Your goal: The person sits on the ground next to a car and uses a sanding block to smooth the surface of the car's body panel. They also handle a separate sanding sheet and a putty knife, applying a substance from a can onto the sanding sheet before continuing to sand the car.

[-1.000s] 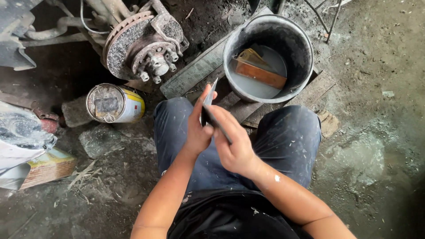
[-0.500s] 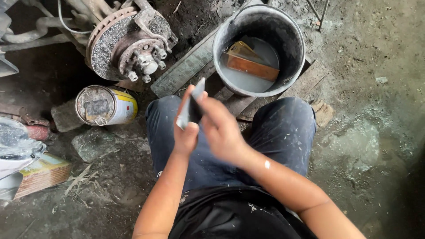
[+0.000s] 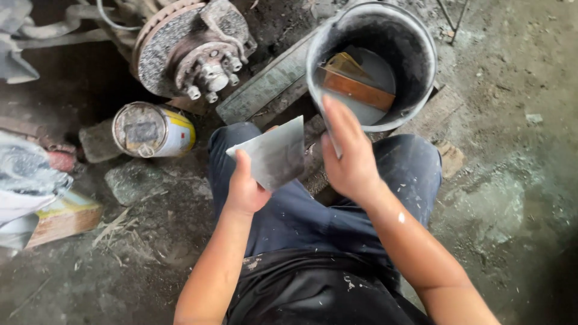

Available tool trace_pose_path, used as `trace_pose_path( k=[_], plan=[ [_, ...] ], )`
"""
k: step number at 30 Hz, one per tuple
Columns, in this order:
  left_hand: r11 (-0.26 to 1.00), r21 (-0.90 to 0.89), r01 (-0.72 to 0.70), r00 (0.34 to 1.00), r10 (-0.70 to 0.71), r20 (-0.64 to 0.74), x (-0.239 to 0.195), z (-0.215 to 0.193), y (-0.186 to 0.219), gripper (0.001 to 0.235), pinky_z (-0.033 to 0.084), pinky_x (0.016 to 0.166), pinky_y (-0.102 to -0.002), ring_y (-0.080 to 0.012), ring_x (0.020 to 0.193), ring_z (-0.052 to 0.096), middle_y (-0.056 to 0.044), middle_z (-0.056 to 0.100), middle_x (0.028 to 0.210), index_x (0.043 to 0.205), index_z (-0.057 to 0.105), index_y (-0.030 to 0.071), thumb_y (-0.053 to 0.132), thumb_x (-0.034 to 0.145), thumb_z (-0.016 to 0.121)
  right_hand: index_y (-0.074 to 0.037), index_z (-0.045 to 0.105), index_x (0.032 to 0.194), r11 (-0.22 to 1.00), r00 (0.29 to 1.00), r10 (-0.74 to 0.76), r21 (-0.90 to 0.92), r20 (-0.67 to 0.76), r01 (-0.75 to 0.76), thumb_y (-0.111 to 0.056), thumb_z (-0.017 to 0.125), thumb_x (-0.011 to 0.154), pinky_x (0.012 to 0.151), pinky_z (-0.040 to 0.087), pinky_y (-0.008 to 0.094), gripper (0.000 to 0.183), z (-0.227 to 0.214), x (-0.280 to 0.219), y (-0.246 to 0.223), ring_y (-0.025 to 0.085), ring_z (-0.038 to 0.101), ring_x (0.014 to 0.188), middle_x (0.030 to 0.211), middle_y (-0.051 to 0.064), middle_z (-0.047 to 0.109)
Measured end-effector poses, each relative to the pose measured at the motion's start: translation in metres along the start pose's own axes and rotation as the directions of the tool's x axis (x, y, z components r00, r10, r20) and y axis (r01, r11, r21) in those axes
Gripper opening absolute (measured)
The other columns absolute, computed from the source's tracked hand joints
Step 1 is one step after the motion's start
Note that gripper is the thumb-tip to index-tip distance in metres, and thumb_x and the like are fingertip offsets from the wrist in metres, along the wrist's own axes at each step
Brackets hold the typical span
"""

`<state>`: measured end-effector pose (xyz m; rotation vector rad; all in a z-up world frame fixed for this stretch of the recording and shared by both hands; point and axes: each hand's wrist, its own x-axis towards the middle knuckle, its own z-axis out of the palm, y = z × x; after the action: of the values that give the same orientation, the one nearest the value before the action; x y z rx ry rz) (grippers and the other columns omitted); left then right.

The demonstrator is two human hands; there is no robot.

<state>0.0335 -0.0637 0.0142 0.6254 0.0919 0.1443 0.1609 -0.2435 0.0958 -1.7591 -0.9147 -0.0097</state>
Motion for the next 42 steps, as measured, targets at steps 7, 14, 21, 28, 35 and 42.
trace_pose_path(
  k=[7,14,21,28,35,42],
  plan=[
    [0.990,-0.123,-0.073,0.995,0.080,0.056,0.001,0.020,-0.022,0.114,0.037,0.128,-0.049,-0.0311,0.151,0.043,-0.014,0.044,0.161,0.164,0.031,0.009,0.077,0.081,0.070,0.002,0.054,0.142,0.817,0.899,-0.291,-0.404,0.327,0.411,-0.012,0.070,0.082,0.115,0.039,0.057,0.063,0.034,-0.024,-0.020,0.043,0.051,0.136,0.146,0.022,0.053],
    [0.998,-0.062,-0.017,0.998,0.021,0.063,0.002,0.032,-0.018,0.118,0.038,0.124,-0.055,-0.0397,0.146,0.045,-0.016,0.046,0.149,0.160,0.025,0.021,0.063,0.071,0.090,0.003,0.057,0.140,0.901,0.897,-0.305,-0.209,0.320,0.380,-0.002,0.070,0.076,0.118,0.040,0.056,0.066,0.035,-0.031,-0.026,0.045,0.049,0.140,0.146,0.021,0.055],
    [1.000,-0.009,-0.010,0.999,0.011,0.032,0.001,0.027,-0.017,0.126,0.046,0.117,-0.052,-0.0349,0.143,0.048,-0.019,0.049,0.147,0.157,0.029,0.020,0.061,0.059,0.097,0.005,0.056,0.141,0.950,0.911,-0.256,-0.093,0.323,0.299,0.004,0.068,0.078,0.118,0.042,0.053,0.064,0.031,-0.038,-0.037,0.046,0.048,0.141,0.148,0.023,0.054],
    [0.998,0.053,-0.035,0.999,0.032,0.041,0.001,0.026,-0.010,0.129,0.050,0.115,-0.047,-0.0323,0.143,0.049,-0.021,0.048,0.150,0.157,0.028,0.017,0.061,0.058,0.098,0.006,0.052,0.143,0.973,0.913,-0.218,0.008,0.345,0.229,0.007,0.066,0.081,0.118,0.042,0.051,0.063,0.029,-0.041,-0.045,0.047,0.048,0.142,0.150,0.025,0.052],
    [0.994,0.084,-0.073,0.996,0.069,0.050,0.003,0.006,-0.012,0.109,0.046,0.116,-0.046,-0.0301,0.145,0.049,-0.019,0.048,0.153,0.161,0.026,0.012,0.035,0.078,0.094,0.005,0.046,0.149,0.970,0.928,-0.208,0.191,0.308,0.153,0.008,0.063,0.095,0.121,0.042,0.047,0.057,0.018,-0.042,-0.050,0.043,0.052,0.144,0.154,0.024,0.050],
    [0.607,0.761,-0.230,0.972,0.104,0.211,0.006,0.002,-0.004,0.080,0.035,0.125,-0.039,-0.0256,0.152,0.039,-0.016,0.038,0.164,0.162,0.026,0.005,0.002,0.095,0.070,0.004,0.049,0.146,0.926,0.887,-0.340,-0.056,0.313,0.375,0.008,0.069,0.078,0.119,0.043,0.051,0.071,0.021,-0.032,-0.045,0.046,0.052,0.140,0.148,0.026,0.053]
  ],
)
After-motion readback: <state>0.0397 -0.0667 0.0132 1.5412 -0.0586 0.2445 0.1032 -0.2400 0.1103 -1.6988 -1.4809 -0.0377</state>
